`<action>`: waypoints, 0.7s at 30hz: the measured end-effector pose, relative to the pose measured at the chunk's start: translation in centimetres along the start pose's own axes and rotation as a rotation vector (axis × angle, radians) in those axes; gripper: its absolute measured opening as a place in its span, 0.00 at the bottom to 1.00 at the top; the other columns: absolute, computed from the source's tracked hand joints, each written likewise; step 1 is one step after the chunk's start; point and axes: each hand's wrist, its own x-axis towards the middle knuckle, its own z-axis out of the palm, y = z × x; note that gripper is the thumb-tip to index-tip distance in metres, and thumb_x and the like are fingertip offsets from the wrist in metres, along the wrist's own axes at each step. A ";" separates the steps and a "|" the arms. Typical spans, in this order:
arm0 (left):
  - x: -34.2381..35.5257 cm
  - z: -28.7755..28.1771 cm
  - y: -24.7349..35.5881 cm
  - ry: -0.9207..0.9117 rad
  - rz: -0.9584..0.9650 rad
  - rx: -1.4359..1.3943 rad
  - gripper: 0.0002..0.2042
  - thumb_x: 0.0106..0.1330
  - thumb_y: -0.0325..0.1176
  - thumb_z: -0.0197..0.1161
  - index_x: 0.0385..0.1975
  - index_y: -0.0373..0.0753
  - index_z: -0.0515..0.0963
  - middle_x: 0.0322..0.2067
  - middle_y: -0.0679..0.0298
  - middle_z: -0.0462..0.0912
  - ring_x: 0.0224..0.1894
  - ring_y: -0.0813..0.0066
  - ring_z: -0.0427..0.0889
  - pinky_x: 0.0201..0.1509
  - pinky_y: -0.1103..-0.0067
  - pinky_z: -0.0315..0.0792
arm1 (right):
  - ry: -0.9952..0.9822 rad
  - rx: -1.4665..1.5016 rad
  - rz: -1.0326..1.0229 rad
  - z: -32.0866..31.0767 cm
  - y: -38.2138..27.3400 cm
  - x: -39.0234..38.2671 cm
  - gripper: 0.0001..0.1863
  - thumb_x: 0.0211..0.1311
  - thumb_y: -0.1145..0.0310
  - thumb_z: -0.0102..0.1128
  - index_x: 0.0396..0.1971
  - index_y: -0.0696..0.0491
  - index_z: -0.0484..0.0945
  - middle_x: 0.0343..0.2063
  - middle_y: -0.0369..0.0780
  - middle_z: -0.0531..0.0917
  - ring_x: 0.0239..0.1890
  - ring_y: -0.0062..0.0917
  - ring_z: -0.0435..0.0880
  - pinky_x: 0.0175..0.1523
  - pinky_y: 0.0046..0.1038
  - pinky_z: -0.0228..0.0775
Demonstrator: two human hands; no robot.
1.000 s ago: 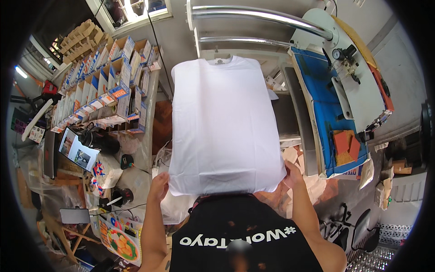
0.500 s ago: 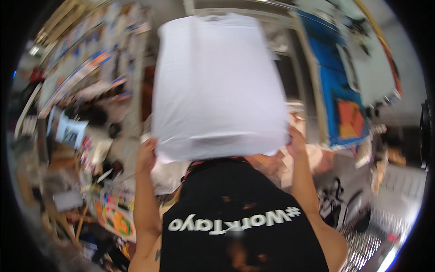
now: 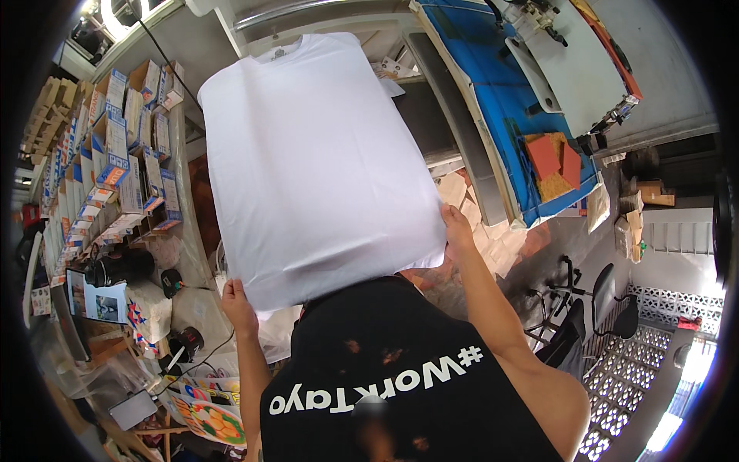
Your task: The person places t-shirts on a heat press, aligns them, and operates the machine to apply designs. They handle multiple shirts, including white and black ones, and move them between the press and a nearby table.
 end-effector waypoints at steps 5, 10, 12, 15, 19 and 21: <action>-0.3 2.2 -0.8 -0.080 -0.253 -0.080 0.11 0.75 0.34 0.55 0.40 0.32 0.78 0.34 0.64 0.84 0.33 0.78 0.82 0.38 0.81 0.77 | 0.035 -0.359 -0.082 -1.0 2.5 2.5 0.11 0.74 0.65 0.53 0.44 0.58 0.79 0.37 0.37 0.84 0.39 0.22 0.81 0.46 0.27 0.75; 1.5 2.0 -0.3 -0.052 -0.279 -0.023 0.11 0.73 0.35 0.58 0.42 0.33 0.79 0.33 0.67 0.84 0.32 0.80 0.81 0.38 0.82 0.76 | 0.245 -0.903 -0.912 4.5 -5.0 -1.9 0.13 0.57 0.74 0.66 0.44 0.52 0.83 0.40 0.43 0.85 0.43 0.35 0.80 0.50 0.35 0.73; 2.6 0.4 -0.3 -0.042 -0.285 -0.017 0.10 0.73 0.35 0.59 0.42 0.35 0.79 0.31 0.69 0.83 0.31 0.82 0.79 0.37 0.83 0.74 | -0.003 -0.943 -1.180 6.6 -7.1 -2.9 0.13 0.53 0.78 0.67 0.39 0.51 0.84 0.39 0.43 0.85 0.42 0.38 0.80 0.49 0.38 0.73; 3.6 -0.4 0.0 -0.039 -0.264 -0.001 0.08 0.73 0.35 0.60 0.43 0.38 0.79 0.29 0.71 0.80 0.27 0.87 0.74 0.34 0.86 0.69 | -0.182 -1.130 -1.264 7.6 -6.9 -2.0 0.08 0.57 0.77 0.66 0.37 0.57 0.82 0.38 0.43 0.84 0.39 0.35 0.81 0.49 0.30 0.74; 3.5 -1.6 0.6 -0.045 -0.243 0.019 0.08 0.73 0.35 0.59 0.44 0.38 0.79 0.29 0.72 0.78 0.29 0.85 0.75 0.34 0.85 0.69 | 0.194 -0.672 -0.773 6.6 -4.7 0.0 0.08 0.60 0.77 0.64 0.39 0.57 0.80 0.34 0.41 0.84 0.36 0.28 0.81 0.42 0.27 0.75; 3.0 -2.1 0.3 -0.036 -0.288 -0.057 0.08 0.73 0.35 0.59 0.45 0.38 0.78 0.30 0.72 0.78 0.28 0.85 0.74 0.34 0.85 0.69 | 0.305 -0.506 -0.489 3.8 -4.0 1.3 0.09 0.71 0.68 0.57 0.44 0.58 0.76 0.33 0.39 0.84 0.34 0.18 0.81 0.40 0.21 0.74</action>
